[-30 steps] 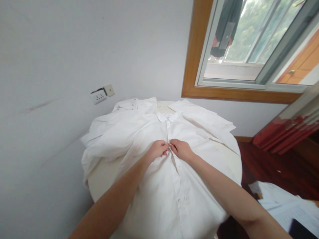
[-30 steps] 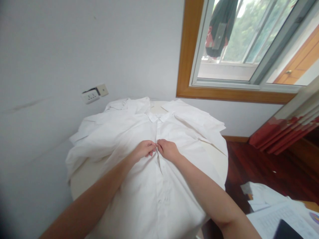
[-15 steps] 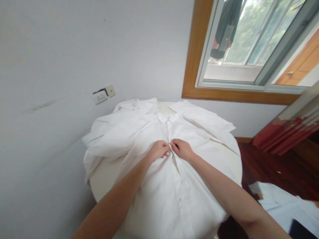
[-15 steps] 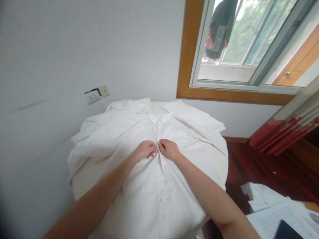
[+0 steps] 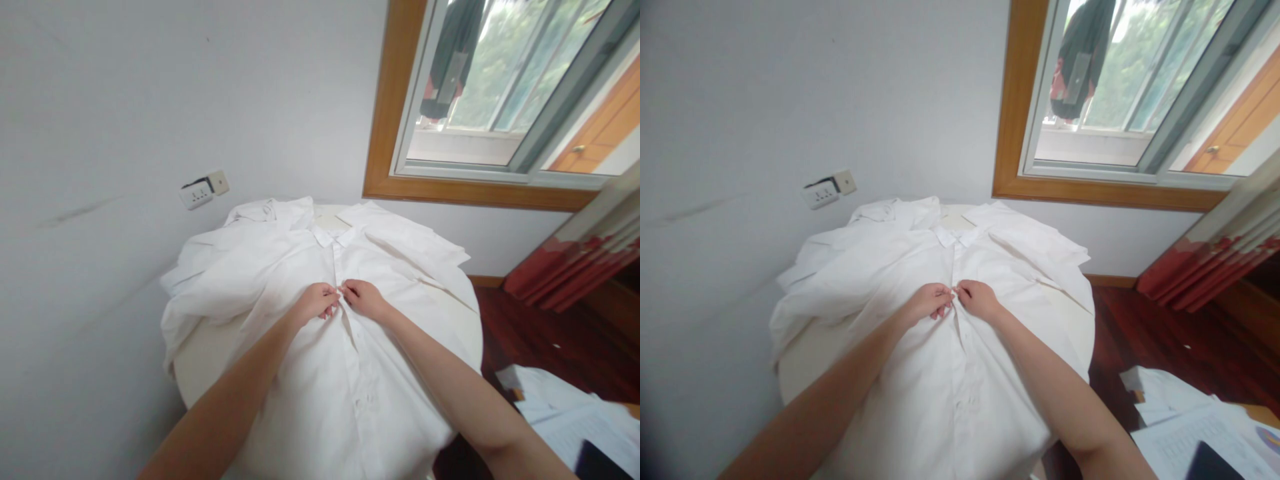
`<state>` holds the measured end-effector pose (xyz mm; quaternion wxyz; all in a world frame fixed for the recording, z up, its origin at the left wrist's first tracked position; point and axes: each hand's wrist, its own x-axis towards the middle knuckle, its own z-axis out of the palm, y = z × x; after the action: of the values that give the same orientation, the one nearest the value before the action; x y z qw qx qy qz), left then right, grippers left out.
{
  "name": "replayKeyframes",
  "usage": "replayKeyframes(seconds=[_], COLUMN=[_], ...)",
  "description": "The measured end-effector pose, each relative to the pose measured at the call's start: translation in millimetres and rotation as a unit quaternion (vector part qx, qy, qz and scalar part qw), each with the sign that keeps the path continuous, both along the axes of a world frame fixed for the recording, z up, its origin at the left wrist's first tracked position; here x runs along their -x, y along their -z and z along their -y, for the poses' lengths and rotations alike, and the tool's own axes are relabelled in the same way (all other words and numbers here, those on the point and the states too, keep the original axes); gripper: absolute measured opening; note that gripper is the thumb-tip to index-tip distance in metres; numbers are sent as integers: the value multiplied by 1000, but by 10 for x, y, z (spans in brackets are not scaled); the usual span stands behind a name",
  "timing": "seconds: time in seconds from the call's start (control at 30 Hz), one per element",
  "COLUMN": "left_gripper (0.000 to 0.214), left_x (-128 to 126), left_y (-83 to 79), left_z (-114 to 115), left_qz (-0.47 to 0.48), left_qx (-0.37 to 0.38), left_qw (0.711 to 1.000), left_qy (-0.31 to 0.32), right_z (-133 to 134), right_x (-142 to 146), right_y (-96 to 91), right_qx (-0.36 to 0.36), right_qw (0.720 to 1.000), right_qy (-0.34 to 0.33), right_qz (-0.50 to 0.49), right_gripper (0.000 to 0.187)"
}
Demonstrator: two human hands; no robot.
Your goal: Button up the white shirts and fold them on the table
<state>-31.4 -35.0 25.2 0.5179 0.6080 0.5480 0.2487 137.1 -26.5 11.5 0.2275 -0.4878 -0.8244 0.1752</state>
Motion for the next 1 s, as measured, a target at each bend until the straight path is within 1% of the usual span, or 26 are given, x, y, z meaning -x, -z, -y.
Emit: replayKeyframes(seconds=[0.1, 0.27, 0.4, 0.47, 0.53, 0.57, 0.63, 0.7, 0.73, 0.77, 0.83, 0.93, 1.0], left_gripper=[12, 10, 5, 7, 15, 18, 20, 22, 24, 27, 35, 42, 44], left_x=[-3, -2, 14, 47, 102, 135, 204, 256, 273, 281, 276, 236, 208], left_y=[0, 64, 88, 81, 75, 77, 96, 138, 167, 199, 267, 350, 376], left_z=[1, -18, -44, -72, -113, -138, -189, -233, -250, -263, -277, -273, -263], left_qz=[3, -6, -5, -1, -15, -36, -103, -181, -216, -246, -300, -371, -405], left_qx=[2, -4, -4, -30, -107, -166, -294, -396, -428, -446, -451, -419, -392], left_qw=[1000, 1000, 1000, 999, 992, 982, 943, 894, 873, 857, 839, 828, 825], left_qy=[1, 4, -5, -24, -62, -84, -115, -107, -93, -77, -48, -29, -26], right_z=[3, 17, 35, 40, 41, 40, 37, 31, 25, 15, -12, -67, -94], right_x=[0, 10, 11, 6, 1, -3, -16, -44, -67, -97, -175, -311, -381], right_y=[-1, 24, 35, 34, 33, 34, 34, 27, 18, 6, -27, -62, -51], right_qx=[-4, -16, -37, -46, -53, -56, -63, -72, -78, -85, -103, -120, -114], right_qw=[1000, 1000, 999, 999, 999, 998, 998, 996, 995, 993, 988, 978, 970], right_qy=[0, 12, 5, 1, 1, 2, 6, 20, 36, 58, 111, 169, 204], right_qz=[6, 15, 12, 8, 0, -7, -26, -44, -50, -52, -41, 12, 59], right_gripper=[31, 29, 26, 25, 27, 29, 33, 34, 33, 32, 31, 32, 34])
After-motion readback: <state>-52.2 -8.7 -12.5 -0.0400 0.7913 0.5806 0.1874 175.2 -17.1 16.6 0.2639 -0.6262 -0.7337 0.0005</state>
